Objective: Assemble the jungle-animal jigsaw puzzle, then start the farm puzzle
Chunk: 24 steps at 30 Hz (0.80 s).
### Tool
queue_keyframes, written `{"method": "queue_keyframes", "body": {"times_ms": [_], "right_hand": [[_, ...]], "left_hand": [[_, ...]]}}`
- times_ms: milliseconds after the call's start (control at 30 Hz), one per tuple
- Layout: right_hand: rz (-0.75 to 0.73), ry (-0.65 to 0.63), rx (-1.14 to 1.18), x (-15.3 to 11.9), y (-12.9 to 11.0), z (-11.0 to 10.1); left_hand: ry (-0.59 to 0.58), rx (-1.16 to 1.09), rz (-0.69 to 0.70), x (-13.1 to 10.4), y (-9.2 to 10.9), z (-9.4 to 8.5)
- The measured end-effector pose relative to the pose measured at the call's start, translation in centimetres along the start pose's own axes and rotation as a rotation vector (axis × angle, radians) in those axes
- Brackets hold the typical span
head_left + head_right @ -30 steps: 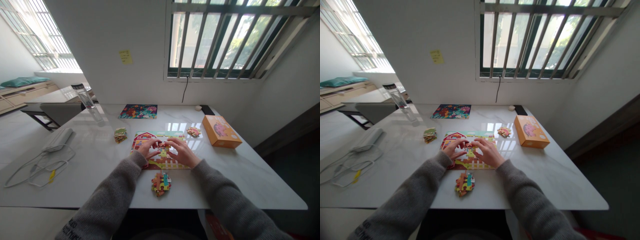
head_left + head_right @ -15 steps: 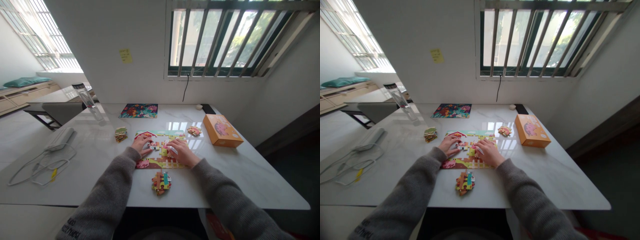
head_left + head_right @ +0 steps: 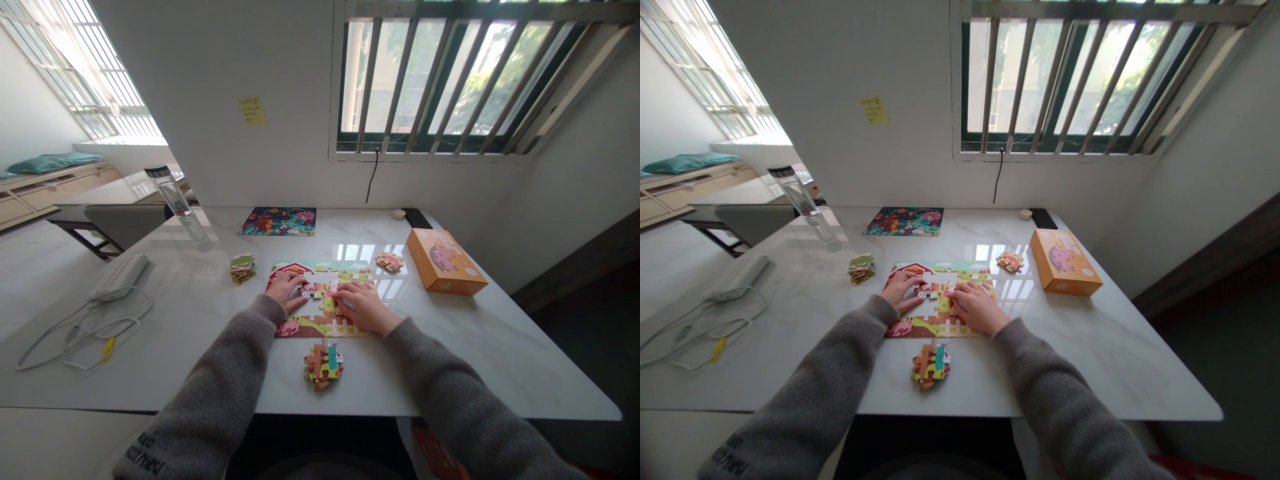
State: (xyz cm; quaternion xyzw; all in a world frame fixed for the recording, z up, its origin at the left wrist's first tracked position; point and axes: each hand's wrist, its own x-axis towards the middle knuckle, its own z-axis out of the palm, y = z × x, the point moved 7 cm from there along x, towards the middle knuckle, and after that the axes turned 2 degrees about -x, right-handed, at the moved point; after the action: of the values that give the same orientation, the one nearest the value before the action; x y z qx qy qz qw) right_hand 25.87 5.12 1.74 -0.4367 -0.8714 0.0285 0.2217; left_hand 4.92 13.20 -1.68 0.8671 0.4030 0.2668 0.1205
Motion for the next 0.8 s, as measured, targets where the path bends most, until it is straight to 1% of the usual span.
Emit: {"method": "queue_keyframes", "body": {"times_ms": [133, 300, 600, 700, 800], "right_hand": [[0.009, 0.004, -0.013, 0.0, 0.0, 0.0], [0.007, -0.001, -0.013, 0.0, 0.0, 0.0], [0.002, -0.002, -0.005, 0.0, -0.1, -0.2], [-0.001, 0.006, 0.000, 0.0, -0.1, -0.2], [-0.006, 0.006, 0.000, 0.0, -0.2, -0.2]], "left_hand": [[0.000, 0.063, -0.045, -0.2, 0.5, 0.4], [0.016, 0.108, -0.096, -0.4, 1.2, 0.6], [0.022, 0.133, -0.111, -0.5, 1.4, 0.4], [0.015, 0.120, -0.061, -0.4, 2.5, 0.2], [-0.020, 0.070, 0.065, -0.3, 4.7, 0.2]]}}
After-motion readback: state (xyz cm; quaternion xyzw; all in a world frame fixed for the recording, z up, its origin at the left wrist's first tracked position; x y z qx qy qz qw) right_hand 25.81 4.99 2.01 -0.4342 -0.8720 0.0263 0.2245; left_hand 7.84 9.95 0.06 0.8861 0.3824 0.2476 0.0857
